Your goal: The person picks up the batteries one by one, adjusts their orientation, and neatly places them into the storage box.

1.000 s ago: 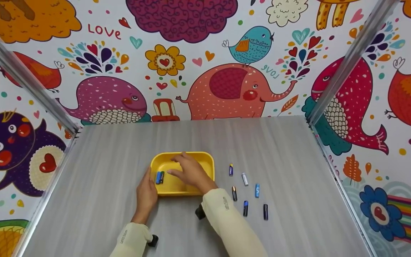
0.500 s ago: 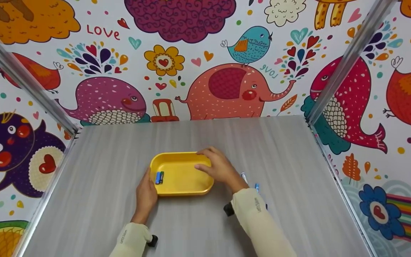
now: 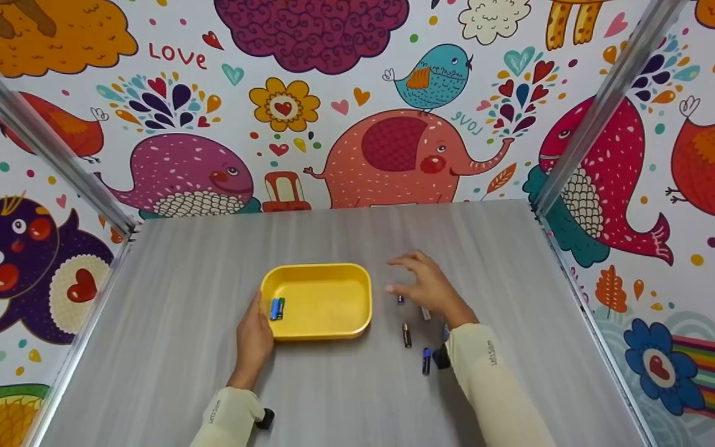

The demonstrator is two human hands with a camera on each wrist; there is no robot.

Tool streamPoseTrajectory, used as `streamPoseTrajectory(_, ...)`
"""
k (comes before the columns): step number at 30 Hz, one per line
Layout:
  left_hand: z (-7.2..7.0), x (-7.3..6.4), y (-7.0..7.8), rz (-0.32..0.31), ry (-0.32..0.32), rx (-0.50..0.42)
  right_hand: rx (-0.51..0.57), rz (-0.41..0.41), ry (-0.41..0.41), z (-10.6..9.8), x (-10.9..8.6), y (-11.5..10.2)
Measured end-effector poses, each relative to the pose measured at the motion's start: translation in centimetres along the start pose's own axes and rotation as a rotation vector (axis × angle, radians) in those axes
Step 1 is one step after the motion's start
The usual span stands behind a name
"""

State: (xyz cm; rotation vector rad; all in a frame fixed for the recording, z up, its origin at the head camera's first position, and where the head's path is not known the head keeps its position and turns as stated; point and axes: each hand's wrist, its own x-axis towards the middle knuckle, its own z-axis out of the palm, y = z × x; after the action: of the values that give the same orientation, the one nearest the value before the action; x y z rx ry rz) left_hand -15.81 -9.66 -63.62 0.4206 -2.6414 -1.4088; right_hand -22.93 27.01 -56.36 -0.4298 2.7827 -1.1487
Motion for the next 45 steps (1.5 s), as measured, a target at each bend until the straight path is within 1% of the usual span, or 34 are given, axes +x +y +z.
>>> streamPoseTrajectory(7,0.1,0.0,0.0,0.017,0.014,0.023,0.004,0.083,-0.039,-0.9,-0.6,2.9)
streamPoseTrajectory(9,0.1,0.0,0.0,0.020,0.018,0.032,0.008,0.090,-0.047,-1.0,-0.8,3.7)
streamPoseTrajectory(13,0.1,-0.1,0.0,0.002,0.010,0.032,-0.004,0.085,-0.052,-1.0,-1.4,5.0)
streamPoseTrajectory(17,0.0,-0.1,0.1,-0.011,0.000,0.018,-0.032,0.112,-0.058,-0.7,-1.9,6.1)
streamPoseTrajectory(19,0.0,0.0,0.1,-0.007,0.002,0.016,-0.038,0.127,-0.065,-0.5,-2.2,6.5)
streamPoseTrajectory(24,0.0,0.0,-0.1,0.038,0.021,0.020,-0.068,0.145,-0.083,0.1,-2.6,7.4)
streamPoseTrajectory(26,0.1,0.0,-0.2,0.043,0.020,0.013,-0.084,0.151,-0.088,0.3,-2.7,7.7)
streamPoseTrajectory(32,0.0,-0.1,-0.1,0.010,-0.009,-0.029,-0.104,0.158,-0.100,0.6,-3.1,8.5)
streamPoseTrajectory(36,0.0,0.0,0.0,-0.001,-0.019,-0.036,-0.103,0.152,-0.101,0.6,-3.1,8.8)
streamPoseTrajectory(45,0.0,0.0,0.0,0.016,-0.001,-0.011,-0.124,0.145,-0.105,0.9,-3.3,9.3)
